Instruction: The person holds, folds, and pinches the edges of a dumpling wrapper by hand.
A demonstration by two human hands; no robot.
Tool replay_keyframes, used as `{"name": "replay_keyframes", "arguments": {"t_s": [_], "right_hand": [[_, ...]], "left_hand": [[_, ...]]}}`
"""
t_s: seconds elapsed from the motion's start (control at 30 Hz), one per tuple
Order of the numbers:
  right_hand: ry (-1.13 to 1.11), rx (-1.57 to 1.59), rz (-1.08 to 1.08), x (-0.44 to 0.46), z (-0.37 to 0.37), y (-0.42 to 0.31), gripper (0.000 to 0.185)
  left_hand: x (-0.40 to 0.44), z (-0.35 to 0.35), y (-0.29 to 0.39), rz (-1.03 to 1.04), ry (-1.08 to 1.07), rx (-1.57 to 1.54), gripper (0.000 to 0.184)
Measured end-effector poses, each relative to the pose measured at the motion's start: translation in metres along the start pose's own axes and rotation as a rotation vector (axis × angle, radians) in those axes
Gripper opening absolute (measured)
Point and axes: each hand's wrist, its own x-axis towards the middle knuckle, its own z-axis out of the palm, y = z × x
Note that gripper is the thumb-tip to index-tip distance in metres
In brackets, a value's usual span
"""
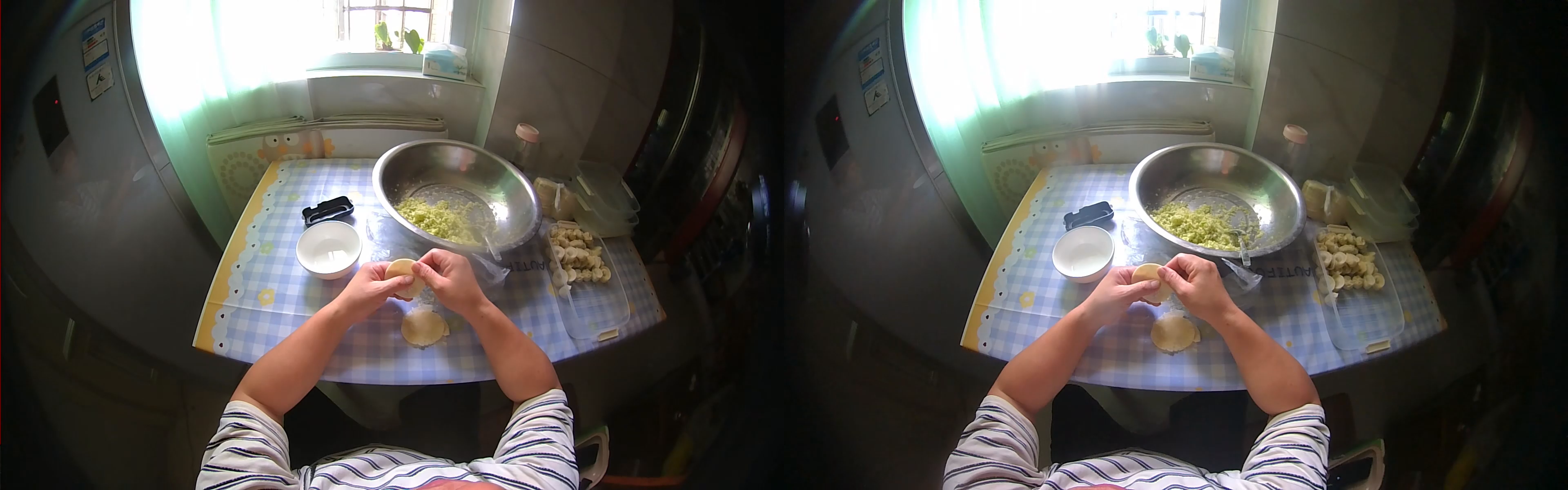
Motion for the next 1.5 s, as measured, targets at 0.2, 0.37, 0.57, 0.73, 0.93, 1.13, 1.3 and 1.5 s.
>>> {"name": "replay_keyframes", "arguments": {"t_s": [0.2,0.37,0.57,0.73,0.93,1.13,1.3,1.5], "right_hand": [[0.019,0.017,-0.016,0.0001,0.001,0.0022,0.019],[0.009,0.021,0.004,-0.0001,0.0003,-0.0001,0.019],[-0.007,0.023,0.001,0.0,0.0005,0.0017,0.019],[0.001,-0.009,-0.012,-0.0003,0.0001,-0.0009,0.018],[0.022,-0.016,-0.021,-0.001,0.0,-0.0047,0.018],[0.01,-0.002,-0.006,-0.0005,-0.0001,-0.0023,0.019],[-0.007,-0.014,0.011,-0.0005,-0.0011,-0.005,0.02],[-0.002,-0.037,-0.006,-0.0005,-0.0011,-0.0044,0.02]], "left_hand": [[0.0,0.0009,0.0009,-0.014,0.016,-0.001,0.025],[-0.0006,0.0015,0.0016,-0.007,0.007,-0.005,0.026],[0.0,0.0012,0.0015,0.006,0.002,-0.003,0.026],[0.0,0.0009,0.0012,0.006,0.003,-0.007,0.026],[0.0001,0.0005,0.001,-0.009,0.002,-0.006,0.025],[0.0001,0.0,0.0013,0.001,0.002,0.005,0.025],[0.0003,0.0002,0.0009,0.009,0.006,0.007,0.025],[0.0006,-0.0003,0.0005,0.016,0.004,-0.001,0.025]]}}
